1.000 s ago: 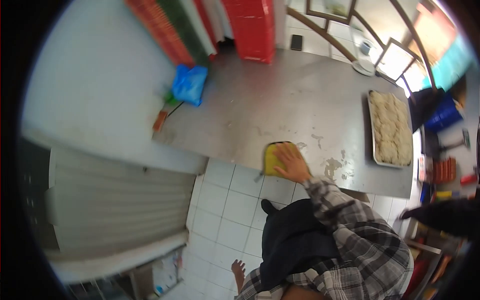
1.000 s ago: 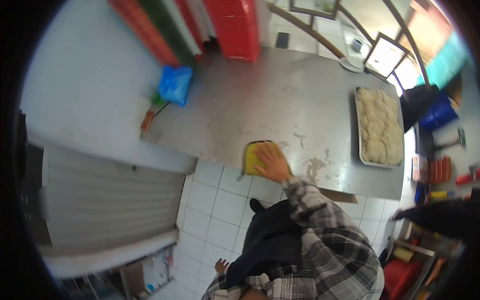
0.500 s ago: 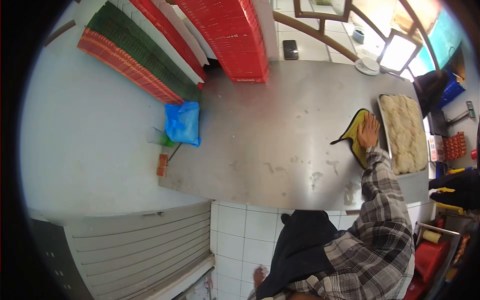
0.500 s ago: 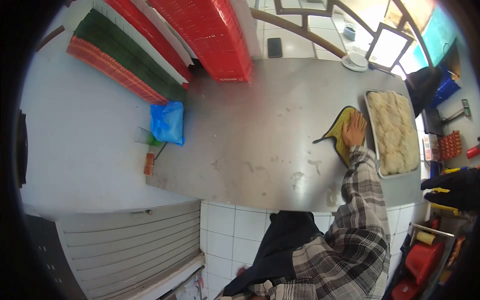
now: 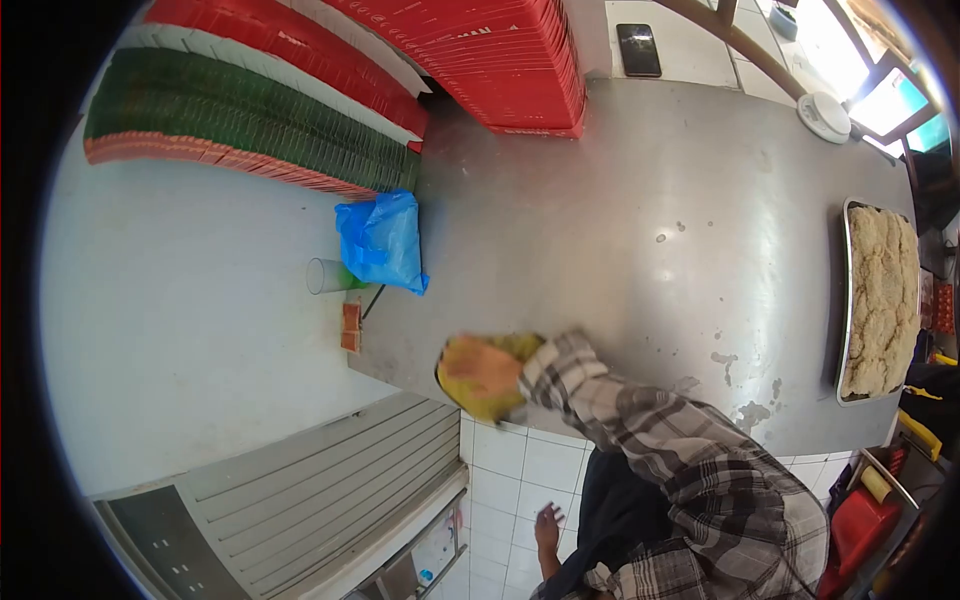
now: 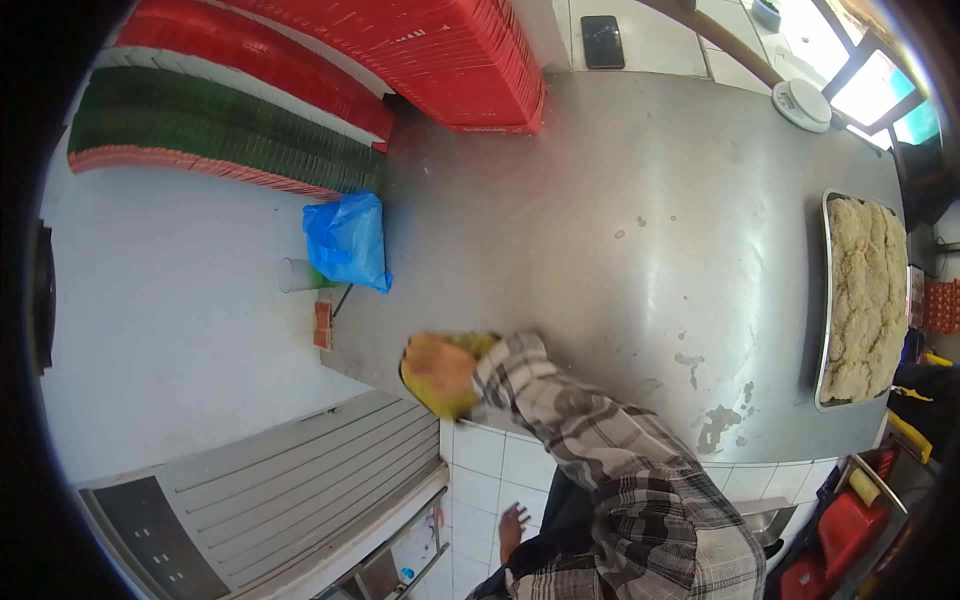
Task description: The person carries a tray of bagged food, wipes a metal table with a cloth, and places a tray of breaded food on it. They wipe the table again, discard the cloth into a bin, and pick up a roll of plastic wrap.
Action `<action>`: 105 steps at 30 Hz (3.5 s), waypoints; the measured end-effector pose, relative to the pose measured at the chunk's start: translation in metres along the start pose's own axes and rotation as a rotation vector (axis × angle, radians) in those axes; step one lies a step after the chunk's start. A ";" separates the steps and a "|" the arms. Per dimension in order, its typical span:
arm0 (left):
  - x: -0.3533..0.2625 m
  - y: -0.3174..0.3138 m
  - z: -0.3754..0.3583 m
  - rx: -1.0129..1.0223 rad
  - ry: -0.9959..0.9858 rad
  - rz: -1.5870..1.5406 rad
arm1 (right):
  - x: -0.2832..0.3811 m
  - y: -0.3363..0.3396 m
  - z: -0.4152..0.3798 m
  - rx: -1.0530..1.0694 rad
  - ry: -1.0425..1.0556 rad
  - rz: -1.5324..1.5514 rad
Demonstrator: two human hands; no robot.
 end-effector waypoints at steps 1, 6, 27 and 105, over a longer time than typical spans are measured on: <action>-0.044 -0.003 -0.005 -0.096 -0.120 0.067 | 0.023 0.000 -0.010 0.106 0.048 0.014; -0.212 0.000 -0.018 -0.705 -0.755 0.326 | 0.043 0.128 -0.127 0.237 -0.325 -0.124; -0.808 -0.322 -0.061 -0.486 -1.444 -0.161 | -0.122 0.461 -0.247 -0.265 -1.321 -1.121; -0.646 -0.089 0.032 -0.819 -1.648 0.589 | 0.088 0.083 -0.117 -0.038 -0.751 -0.596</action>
Point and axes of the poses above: each hand's wrist, its own z-axis towards the middle knuckle, its own y-axis out of the back of the hand, x = y × z, the point moved 7 cm from there along z, towards the middle knuckle, and after that the axes turned 3 degrees about y, right-handed, at the moved point
